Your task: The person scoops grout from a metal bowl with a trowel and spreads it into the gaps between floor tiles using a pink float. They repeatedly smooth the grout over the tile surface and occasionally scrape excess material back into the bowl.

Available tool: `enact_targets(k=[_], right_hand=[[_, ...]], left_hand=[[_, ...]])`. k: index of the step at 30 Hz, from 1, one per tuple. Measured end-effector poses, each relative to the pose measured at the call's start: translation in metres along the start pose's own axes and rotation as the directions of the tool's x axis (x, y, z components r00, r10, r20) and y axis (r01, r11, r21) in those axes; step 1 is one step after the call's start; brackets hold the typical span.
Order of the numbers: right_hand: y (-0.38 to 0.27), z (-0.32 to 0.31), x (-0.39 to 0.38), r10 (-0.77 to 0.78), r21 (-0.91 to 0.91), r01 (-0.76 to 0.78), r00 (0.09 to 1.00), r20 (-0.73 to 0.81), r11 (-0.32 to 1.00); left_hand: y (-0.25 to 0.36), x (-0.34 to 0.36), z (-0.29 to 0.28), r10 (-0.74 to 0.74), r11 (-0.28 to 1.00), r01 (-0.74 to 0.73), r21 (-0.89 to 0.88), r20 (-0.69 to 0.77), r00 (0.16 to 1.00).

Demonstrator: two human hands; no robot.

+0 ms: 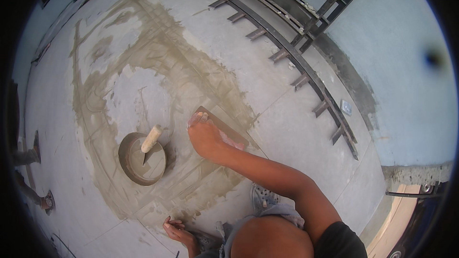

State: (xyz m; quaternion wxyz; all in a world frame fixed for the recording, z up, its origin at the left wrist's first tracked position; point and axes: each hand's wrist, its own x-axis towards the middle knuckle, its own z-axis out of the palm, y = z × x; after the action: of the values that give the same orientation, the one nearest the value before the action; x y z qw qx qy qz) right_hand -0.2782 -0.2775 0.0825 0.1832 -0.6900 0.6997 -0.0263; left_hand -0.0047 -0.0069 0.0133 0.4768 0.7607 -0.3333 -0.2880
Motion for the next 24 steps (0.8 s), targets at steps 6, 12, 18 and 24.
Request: enact_targets(k=[6,12,18,24], right_hand=[[0.027,-0.04,0.007,0.069,0.071,-0.067,0.997,-0.036,0.995],[0.103,-0.103,-0.003,0.197,0.379,-0.168,0.98,-0.04,0.91],[0.186,-0.119,-0.007,0.316,0.724,-0.278,0.945,0.088,0.631],[0.187,-0.084,-0.038,0.369,0.743,-0.303,0.926,0.081,0.597]], left_hand=[[-0.003,-0.01,0.001,0.207,0.949,-0.25,0.191,0.222,0.953],[0.001,0.0,-0.003,0.121,0.982,-0.139,0.131,0.134,0.984],[0.006,0.0,0.004,0.064,0.994,-0.076,0.084,0.134,0.989],[0.005,0.003,-0.003,0.047,0.994,-0.057,0.094,0.105,0.993]])
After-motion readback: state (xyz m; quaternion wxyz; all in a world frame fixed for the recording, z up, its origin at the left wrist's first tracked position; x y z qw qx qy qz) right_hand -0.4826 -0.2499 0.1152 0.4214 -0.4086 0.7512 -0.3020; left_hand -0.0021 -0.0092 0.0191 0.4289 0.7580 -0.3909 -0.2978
